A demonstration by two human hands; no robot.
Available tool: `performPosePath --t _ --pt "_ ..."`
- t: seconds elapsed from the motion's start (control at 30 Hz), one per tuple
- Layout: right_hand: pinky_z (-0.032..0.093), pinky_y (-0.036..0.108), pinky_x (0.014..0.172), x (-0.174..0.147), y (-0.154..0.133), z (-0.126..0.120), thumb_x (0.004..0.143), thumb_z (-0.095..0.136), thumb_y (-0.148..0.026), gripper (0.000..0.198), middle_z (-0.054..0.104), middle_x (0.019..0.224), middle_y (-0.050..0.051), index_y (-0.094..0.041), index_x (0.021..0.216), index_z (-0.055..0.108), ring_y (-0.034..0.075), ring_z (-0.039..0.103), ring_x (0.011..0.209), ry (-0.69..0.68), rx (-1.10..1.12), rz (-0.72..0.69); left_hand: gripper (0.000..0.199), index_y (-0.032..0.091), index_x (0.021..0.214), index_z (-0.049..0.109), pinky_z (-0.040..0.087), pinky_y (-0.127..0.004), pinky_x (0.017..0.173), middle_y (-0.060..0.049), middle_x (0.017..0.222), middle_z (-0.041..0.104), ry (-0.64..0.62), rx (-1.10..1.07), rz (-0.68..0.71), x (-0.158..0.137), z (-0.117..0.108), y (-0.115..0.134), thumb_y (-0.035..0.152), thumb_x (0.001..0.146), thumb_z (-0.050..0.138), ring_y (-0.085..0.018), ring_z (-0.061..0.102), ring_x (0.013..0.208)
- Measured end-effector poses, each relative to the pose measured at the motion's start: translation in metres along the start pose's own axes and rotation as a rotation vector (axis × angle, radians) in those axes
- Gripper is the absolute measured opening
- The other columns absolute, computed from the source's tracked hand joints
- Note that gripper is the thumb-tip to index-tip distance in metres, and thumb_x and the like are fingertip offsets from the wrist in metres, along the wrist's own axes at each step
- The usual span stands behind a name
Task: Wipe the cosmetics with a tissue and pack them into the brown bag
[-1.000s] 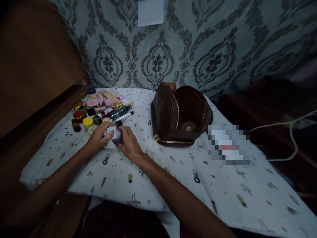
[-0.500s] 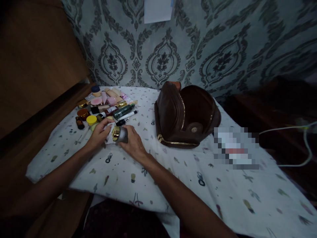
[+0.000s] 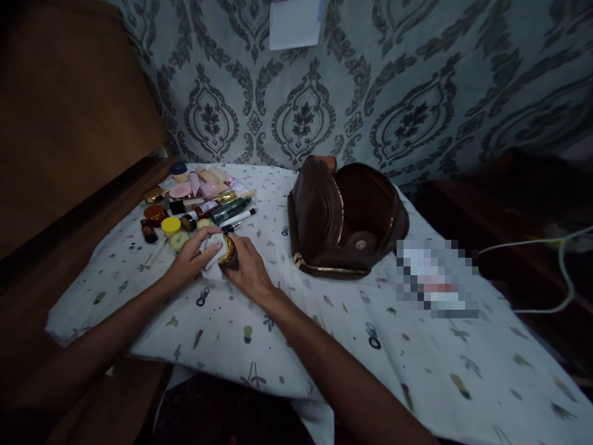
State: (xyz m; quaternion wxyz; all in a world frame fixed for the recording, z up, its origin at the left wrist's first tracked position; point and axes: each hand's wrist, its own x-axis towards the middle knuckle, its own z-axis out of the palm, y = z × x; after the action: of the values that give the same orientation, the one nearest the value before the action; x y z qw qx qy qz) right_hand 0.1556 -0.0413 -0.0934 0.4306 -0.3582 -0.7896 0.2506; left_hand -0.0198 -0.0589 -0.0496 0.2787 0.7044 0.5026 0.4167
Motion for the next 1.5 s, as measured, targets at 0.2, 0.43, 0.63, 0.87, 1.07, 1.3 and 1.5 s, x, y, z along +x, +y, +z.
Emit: performPosePath --t 0.2,0.43,0.63,0.87,1.07,1.3,1.5 --pt "0.047 0.048 0.102 0.003 -0.006 -0.003 0.068 0.073 -0.016 0.064 0.060 0.122 0.011 -0.021 0.129 0.055 0.031 0.054 0.116 0.002 -0.064 0.003 0.024 0.020 0.109 0.059 0.047 -0.029 0.077 -0.002 0.093 0.064 0.135 0.020 -0.032 0.002 0.001 -0.001 0.035 0.092 0.051 -0.021 0.061 0.091" --pt "0.049 0.046 0.096 0.008 -0.016 -0.007 0.062 0.082 -0.034 0.048 0.067 0.104 0.008 -0.018 0.104 0.066 0.028 0.060 0.103 0.107 0.177 0.251 0.031 0.020 0.113 0.053 0.046 -0.027 0.073 -0.002 0.100 0.062 0.233 -0.096 -0.015 0.001 0.002 -0.005 0.032 0.085 0.058 -0.019 0.058 0.088" --pt "0.051 0.037 0.091 0.018 -0.021 -0.012 0.058 0.086 -0.039 0.053 0.074 0.103 0.005 -0.019 0.104 0.068 0.023 0.067 0.097 0.092 0.752 0.489 0.018 0.019 0.101 0.059 0.044 -0.026 0.069 -0.002 0.091 0.063 0.173 -0.014 0.051 0.017 -0.002 -0.001 0.030 0.087 0.053 -0.019 0.058 0.084" --pt "0.047 0.041 0.103 0.017 -0.006 -0.008 0.054 0.088 -0.030 0.071 0.070 0.117 0.005 -0.024 0.120 0.062 0.025 0.063 0.112 0.161 0.744 0.423 0.017 0.018 0.090 0.063 0.047 -0.029 0.074 -0.003 0.084 0.062 0.084 0.059 0.165 0.033 0.003 -0.004 0.030 0.091 0.052 -0.020 0.059 0.082" --pt "0.041 0.042 0.112 0.003 0.003 -0.013 0.069 0.081 -0.042 0.064 0.062 0.133 0.008 -0.022 0.128 0.062 0.026 0.056 0.125 0.115 0.572 0.315 0.020 0.017 0.098 0.069 0.049 -0.032 0.083 -0.006 0.096 0.061 0.181 0.109 0.219 0.023 0.016 -0.009 0.029 0.094 0.053 -0.021 0.059 0.094" --pt "0.049 0.040 0.097 0.000 -0.001 -0.029 0.076 0.076 -0.043 0.052 0.063 0.116 0.008 -0.024 0.123 0.065 0.024 0.059 0.110 0.109 0.280 0.237 0.024 0.019 0.117 0.061 0.048 -0.036 0.092 -0.008 0.110 0.067 0.162 0.145 0.310 0.010 0.016 -0.004 0.028 0.097 0.052 -0.022 0.062 0.103" --pt "0.052 0.037 0.089 0.001 0.012 -0.036 0.077 0.075 -0.042 0.049 0.064 0.116 0.007 -0.023 0.121 0.064 0.022 0.061 0.102 0.075 0.318 0.264 0.027 0.020 0.122 0.059 0.046 -0.040 0.099 -0.011 0.116 0.065 0.050 0.224 0.424 0.004 0.019 0.000 0.031 0.100 0.049 -0.025 0.059 0.113"
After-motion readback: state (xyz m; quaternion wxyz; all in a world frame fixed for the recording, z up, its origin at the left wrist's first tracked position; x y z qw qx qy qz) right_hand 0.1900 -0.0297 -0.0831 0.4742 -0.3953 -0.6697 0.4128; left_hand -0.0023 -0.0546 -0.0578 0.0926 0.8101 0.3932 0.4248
